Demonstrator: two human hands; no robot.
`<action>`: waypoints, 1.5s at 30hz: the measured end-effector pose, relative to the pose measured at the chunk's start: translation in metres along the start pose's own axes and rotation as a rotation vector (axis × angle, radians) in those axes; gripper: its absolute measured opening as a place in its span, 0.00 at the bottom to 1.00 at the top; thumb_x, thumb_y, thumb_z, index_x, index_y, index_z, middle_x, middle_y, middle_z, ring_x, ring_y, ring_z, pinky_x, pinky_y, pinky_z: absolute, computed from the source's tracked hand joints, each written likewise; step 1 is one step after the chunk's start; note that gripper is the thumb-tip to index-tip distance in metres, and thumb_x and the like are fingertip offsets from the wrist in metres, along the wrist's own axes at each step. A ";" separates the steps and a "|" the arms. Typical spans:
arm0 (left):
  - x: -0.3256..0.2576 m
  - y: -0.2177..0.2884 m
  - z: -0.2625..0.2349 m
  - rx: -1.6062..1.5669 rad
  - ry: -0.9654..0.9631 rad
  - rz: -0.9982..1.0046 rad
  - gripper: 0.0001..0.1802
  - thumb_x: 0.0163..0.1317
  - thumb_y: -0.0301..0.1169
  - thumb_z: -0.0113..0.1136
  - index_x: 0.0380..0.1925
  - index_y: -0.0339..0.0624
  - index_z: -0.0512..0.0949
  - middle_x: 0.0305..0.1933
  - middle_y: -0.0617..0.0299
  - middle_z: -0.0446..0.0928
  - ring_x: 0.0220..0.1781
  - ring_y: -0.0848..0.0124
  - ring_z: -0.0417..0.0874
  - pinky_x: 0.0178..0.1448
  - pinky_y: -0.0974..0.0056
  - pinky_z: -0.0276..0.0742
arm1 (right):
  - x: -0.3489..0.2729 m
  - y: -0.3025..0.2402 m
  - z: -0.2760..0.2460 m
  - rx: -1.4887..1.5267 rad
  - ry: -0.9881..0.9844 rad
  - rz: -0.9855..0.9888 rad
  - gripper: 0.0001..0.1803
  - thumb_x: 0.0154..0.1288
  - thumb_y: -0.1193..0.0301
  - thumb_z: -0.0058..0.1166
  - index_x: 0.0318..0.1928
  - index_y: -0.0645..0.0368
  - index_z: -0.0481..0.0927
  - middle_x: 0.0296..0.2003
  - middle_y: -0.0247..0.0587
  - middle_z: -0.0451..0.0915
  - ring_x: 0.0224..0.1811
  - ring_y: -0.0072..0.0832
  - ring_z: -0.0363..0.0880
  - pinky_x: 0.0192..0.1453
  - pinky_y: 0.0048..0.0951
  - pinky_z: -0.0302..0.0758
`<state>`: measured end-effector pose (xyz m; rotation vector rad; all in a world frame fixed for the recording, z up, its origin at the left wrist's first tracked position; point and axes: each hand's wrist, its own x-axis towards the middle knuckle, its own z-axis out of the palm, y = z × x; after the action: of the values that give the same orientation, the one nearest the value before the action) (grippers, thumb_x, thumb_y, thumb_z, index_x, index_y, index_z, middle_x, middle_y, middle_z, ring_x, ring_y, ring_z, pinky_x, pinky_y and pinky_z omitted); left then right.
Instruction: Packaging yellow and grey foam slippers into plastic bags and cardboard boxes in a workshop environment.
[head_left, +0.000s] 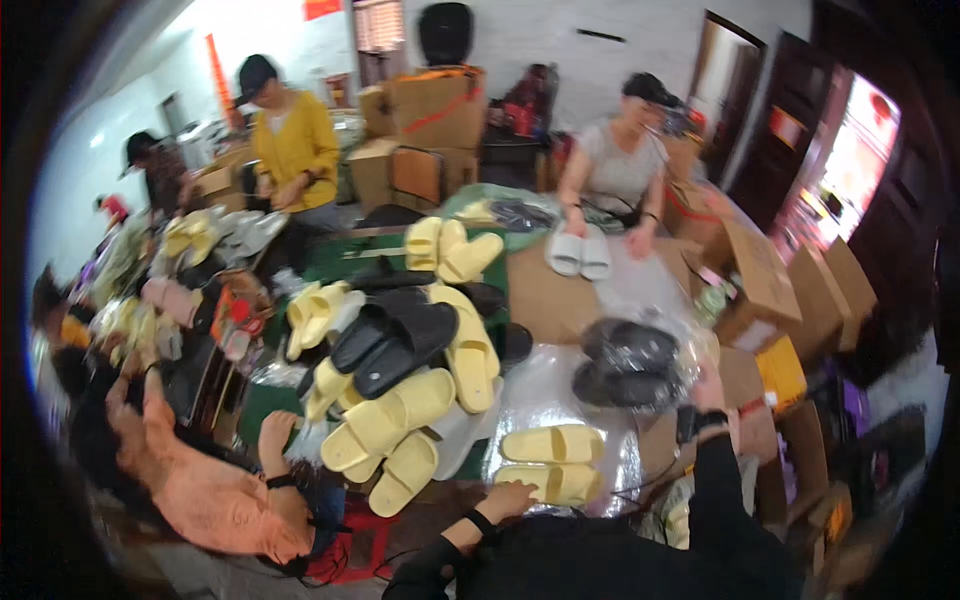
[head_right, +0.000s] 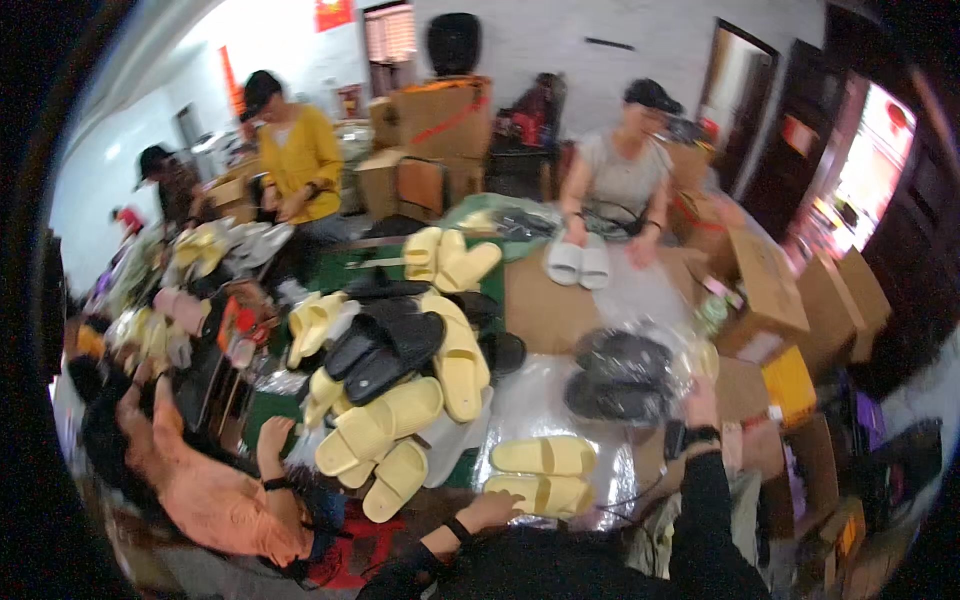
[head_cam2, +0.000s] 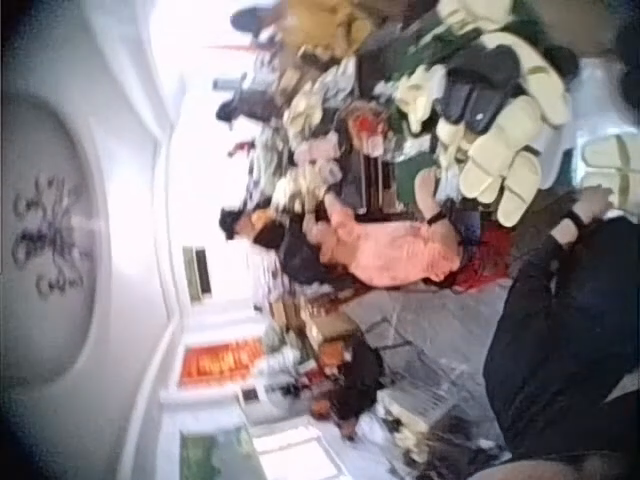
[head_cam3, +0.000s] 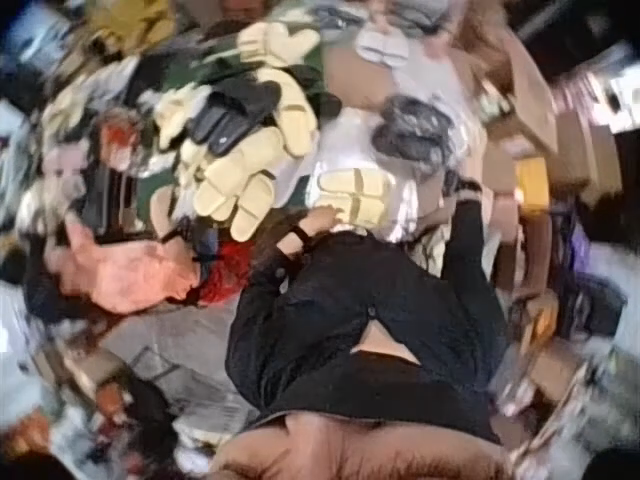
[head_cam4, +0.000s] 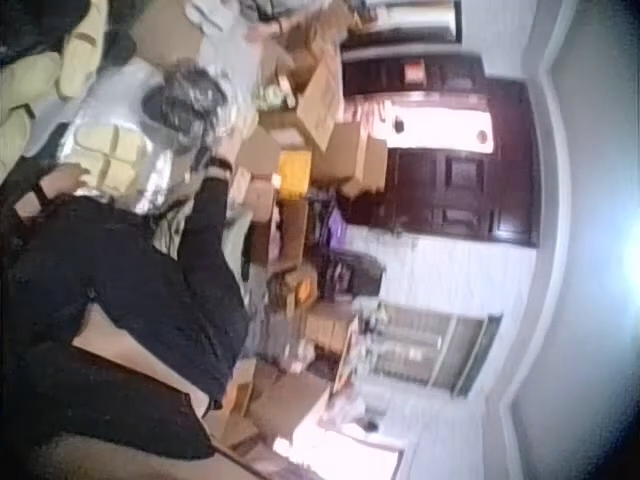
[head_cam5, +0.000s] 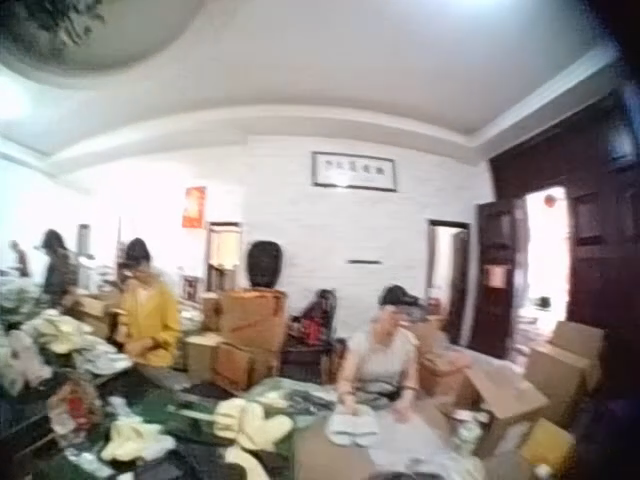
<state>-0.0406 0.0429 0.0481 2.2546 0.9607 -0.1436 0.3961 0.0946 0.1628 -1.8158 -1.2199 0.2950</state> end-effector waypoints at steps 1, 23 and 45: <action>0.001 0.002 -0.006 0.021 -0.021 0.011 0.22 0.61 0.46 0.49 0.50 0.46 0.72 0.42 0.47 0.77 0.44 0.49 0.78 0.47 0.49 0.73 | 0.011 -0.027 -0.012 0.014 -0.071 0.230 0.22 0.47 0.80 0.45 0.47 0.63 0.73 0.35 0.45 0.74 0.37 0.33 0.73 0.43 0.31 0.71; 0.043 0.147 0.025 -0.174 -0.400 0.858 0.22 0.59 0.34 0.53 0.53 0.39 0.70 0.52 0.44 0.72 0.55 0.50 0.72 0.59 0.56 0.67 | -0.194 -0.156 -0.246 1.505 0.492 0.265 0.20 0.62 0.80 0.43 0.55 0.71 0.65 0.49 0.54 0.73 0.48 0.39 0.77 0.54 0.38 0.76; 0.042 0.255 0.136 0.559 -0.404 1.178 0.12 0.50 0.29 0.50 0.29 0.39 0.81 0.34 0.50 0.80 0.38 0.53 0.81 0.42 0.50 0.76 | -0.447 -0.069 -0.233 1.011 0.770 0.464 0.29 0.54 0.83 0.44 0.60 0.64 0.62 0.51 0.39 0.72 0.49 0.25 0.74 0.50 0.24 0.73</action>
<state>0.1823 -0.1448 0.0675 2.7449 -0.7581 -0.3361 0.2816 -0.3966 0.2279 -1.0775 -0.0226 0.3354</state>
